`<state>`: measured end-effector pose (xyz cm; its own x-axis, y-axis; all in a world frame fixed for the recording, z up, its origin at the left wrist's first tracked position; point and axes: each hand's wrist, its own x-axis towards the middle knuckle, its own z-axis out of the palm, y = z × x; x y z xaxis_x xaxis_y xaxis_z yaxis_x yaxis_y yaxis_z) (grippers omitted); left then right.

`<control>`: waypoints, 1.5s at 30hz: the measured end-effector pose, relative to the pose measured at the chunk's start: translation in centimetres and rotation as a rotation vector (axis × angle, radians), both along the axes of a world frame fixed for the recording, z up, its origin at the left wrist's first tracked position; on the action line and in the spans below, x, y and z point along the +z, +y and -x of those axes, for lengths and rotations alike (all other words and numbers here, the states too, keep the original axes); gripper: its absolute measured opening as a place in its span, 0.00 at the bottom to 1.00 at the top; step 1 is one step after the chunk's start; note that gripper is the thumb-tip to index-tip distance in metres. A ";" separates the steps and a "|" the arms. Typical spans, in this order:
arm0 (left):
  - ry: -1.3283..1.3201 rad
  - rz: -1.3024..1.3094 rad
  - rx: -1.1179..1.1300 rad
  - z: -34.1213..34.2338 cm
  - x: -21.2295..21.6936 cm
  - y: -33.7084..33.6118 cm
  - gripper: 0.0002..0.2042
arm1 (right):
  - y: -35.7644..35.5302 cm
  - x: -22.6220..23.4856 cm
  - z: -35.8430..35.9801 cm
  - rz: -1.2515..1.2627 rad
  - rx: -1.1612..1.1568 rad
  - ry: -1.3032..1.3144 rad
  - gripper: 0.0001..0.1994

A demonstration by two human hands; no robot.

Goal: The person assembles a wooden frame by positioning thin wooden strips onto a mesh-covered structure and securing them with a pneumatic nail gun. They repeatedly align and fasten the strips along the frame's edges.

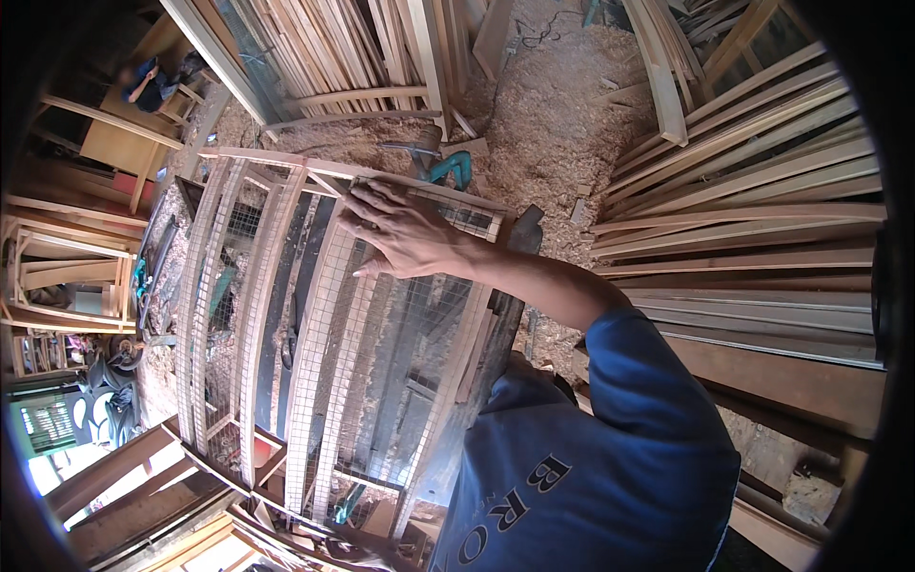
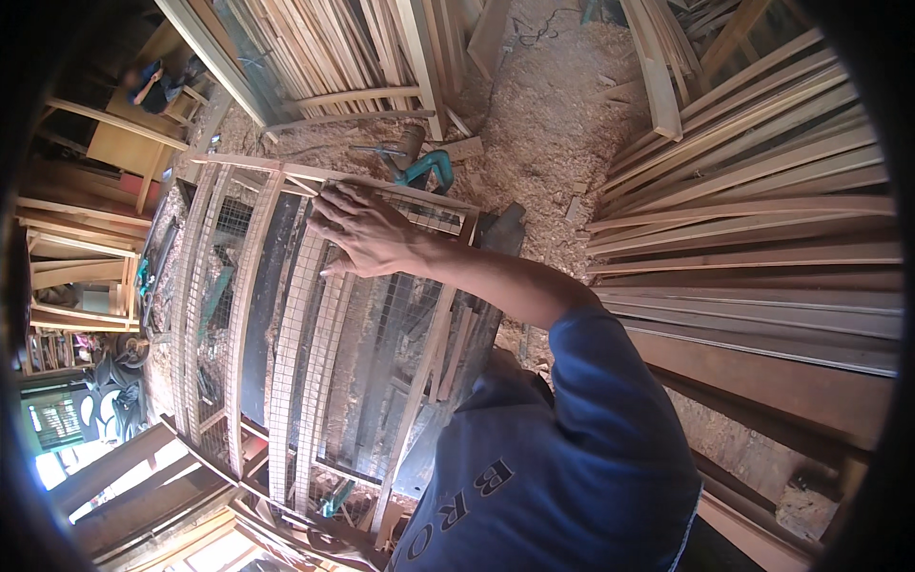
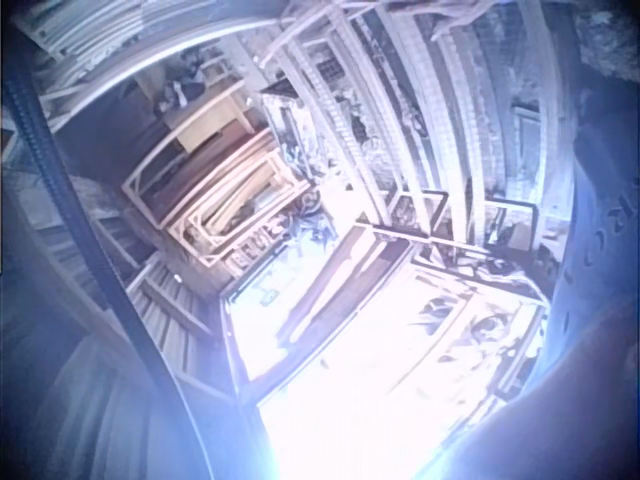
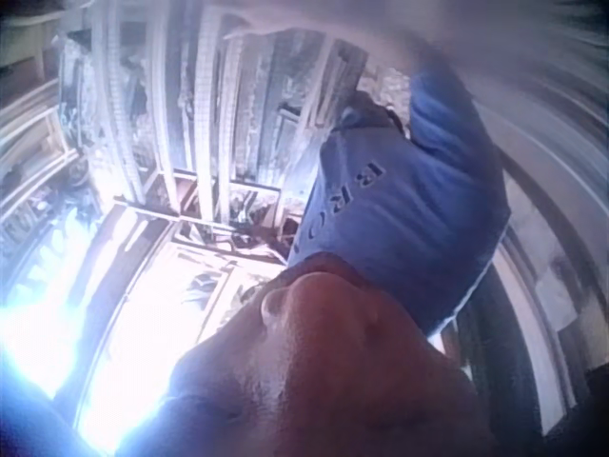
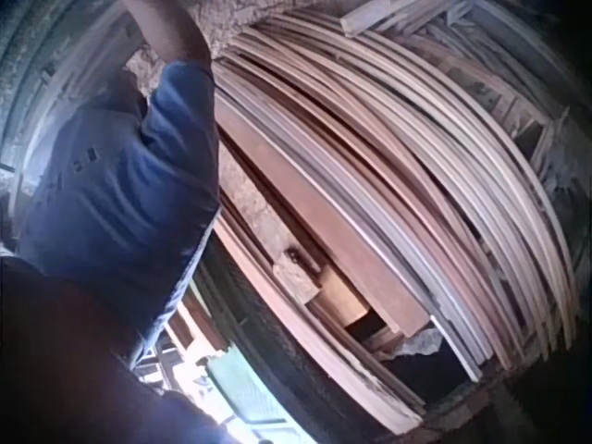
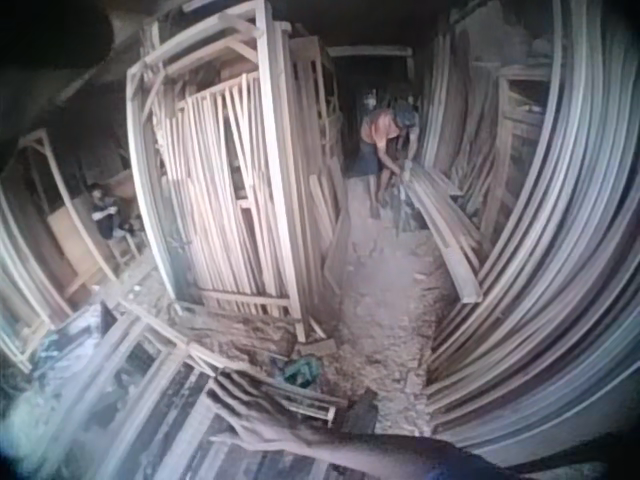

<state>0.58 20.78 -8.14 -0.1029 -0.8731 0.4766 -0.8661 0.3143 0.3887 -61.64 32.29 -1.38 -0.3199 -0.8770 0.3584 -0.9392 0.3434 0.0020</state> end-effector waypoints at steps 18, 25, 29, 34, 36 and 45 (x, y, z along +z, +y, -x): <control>0.114 0.123 -0.131 0.1 2.5 2.4 0.18 | -0.5 -0.3 0.6 0.109 0.092 -0.022 0.46; 0.659 -0.464 0.190 2.3 6.3 3.4 0.22 | -0.7 2.8 0.1 0.003 0.129 -0.333 0.36; 0.603 -0.513 0.062 1.2 7.6 2.5 0.25 | -1.4 4.1 1.3 -0.144 0.096 -0.175 0.33; 0.698 -0.428 -0.003 1.7 7.5 2.5 0.29 | -2.3 5.1 1.6 -0.267 0.017 -0.235 0.36; 0.733 -0.428 -0.012 1.8 7.3 2.5 0.31 | -2.7 6.5 0.1 -0.310 -0.061 -0.224 0.37; 0.692 -0.465 0.047 1.3 6.4 2.3 0.31 | -7.9 16.7 -19.9 -0.301 0.583 0.289 0.35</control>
